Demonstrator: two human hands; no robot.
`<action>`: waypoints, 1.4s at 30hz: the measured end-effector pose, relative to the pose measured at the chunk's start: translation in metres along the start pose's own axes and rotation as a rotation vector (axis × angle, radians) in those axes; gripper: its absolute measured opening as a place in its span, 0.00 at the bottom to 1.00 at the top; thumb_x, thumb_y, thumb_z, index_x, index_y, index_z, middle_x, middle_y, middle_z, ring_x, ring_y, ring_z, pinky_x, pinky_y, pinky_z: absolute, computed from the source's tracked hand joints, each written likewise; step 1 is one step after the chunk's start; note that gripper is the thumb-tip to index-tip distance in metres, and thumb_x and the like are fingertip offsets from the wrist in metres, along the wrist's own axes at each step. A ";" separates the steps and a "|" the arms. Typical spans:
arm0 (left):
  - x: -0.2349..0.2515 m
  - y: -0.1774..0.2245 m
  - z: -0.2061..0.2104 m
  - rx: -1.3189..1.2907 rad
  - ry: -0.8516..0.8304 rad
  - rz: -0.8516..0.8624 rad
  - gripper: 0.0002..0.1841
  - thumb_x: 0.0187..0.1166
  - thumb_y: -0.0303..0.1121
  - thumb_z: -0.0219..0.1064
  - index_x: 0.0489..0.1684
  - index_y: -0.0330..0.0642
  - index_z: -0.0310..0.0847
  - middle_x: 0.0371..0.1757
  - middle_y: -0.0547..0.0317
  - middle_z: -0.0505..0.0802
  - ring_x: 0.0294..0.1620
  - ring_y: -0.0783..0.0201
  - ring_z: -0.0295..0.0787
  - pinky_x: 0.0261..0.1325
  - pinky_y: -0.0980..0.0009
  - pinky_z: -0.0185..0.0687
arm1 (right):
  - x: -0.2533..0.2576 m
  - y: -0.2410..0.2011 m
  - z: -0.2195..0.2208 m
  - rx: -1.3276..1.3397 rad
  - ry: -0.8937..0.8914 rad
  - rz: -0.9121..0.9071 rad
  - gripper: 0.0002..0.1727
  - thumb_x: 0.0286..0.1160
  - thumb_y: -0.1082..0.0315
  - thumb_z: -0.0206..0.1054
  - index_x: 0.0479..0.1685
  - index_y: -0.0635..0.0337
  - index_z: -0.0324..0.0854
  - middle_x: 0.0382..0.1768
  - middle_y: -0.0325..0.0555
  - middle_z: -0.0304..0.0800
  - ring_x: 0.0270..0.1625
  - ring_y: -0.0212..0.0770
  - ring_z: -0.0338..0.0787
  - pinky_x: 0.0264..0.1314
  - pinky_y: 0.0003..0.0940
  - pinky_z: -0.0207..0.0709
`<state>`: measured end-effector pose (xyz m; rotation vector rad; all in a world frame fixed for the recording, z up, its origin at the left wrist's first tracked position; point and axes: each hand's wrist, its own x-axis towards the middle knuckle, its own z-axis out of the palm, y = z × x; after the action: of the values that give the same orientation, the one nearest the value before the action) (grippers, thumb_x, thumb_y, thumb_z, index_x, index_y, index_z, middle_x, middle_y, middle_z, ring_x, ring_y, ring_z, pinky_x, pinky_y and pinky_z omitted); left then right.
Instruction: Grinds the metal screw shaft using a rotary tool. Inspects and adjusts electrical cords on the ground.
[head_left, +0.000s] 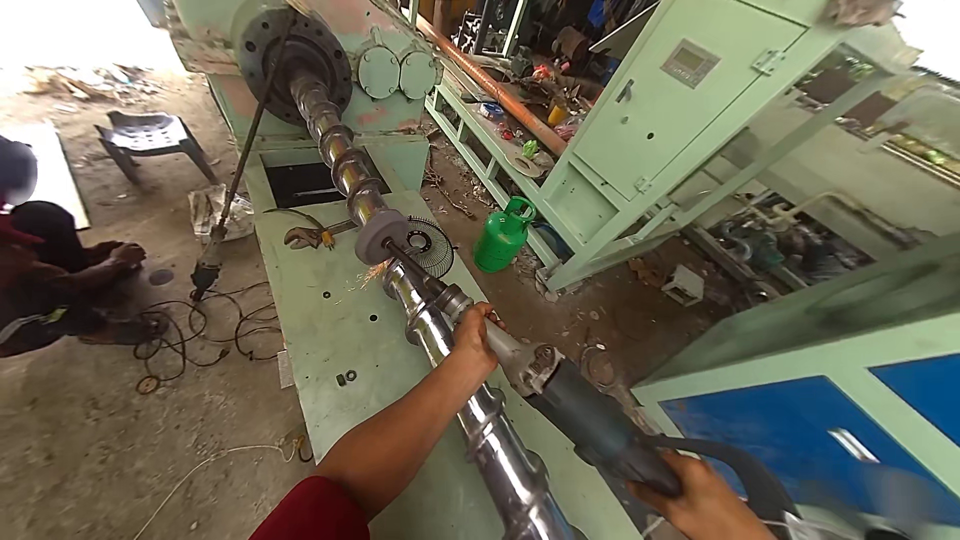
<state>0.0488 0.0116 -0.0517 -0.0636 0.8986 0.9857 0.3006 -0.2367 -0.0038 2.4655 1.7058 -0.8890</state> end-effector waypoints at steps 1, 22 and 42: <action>0.002 -0.001 0.002 0.006 -0.004 -0.001 0.04 0.78 0.28 0.62 0.37 0.45 0.70 0.23 0.59 0.76 0.19 0.63 0.75 0.27 0.65 0.82 | 0.001 0.001 0.002 0.005 0.001 0.007 0.25 0.58 0.42 0.81 0.38 0.57 0.91 0.32 0.51 0.93 0.40 0.53 0.93 0.48 0.63 0.83; 0.052 -0.016 0.027 0.092 0.026 -0.009 0.07 0.77 0.28 0.68 0.43 0.40 0.74 0.28 0.55 0.80 0.22 0.61 0.78 0.25 0.67 0.81 | 0.030 0.023 0.022 0.269 -0.050 0.084 0.22 0.54 0.47 0.84 0.36 0.55 0.89 0.24 0.44 0.90 0.24 0.41 0.89 0.33 0.48 0.86; 0.019 0.002 0.008 0.051 -0.017 -0.021 0.04 0.79 0.29 0.63 0.39 0.44 0.71 0.25 0.58 0.76 0.20 0.62 0.76 0.26 0.66 0.81 | 0.006 -0.005 0.005 0.086 -0.020 0.032 0.24 0.57 0.44 0.82 0.38 0.57 0.90 0.30 0.48 0.92 0.37 0.48 0.92 0.45 0.59 0.83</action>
<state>0.0570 0.0294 -0.0585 -0.0218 0.9052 0.9422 0.2958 -0.2317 -0.0094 2.5206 1.6513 -1.0001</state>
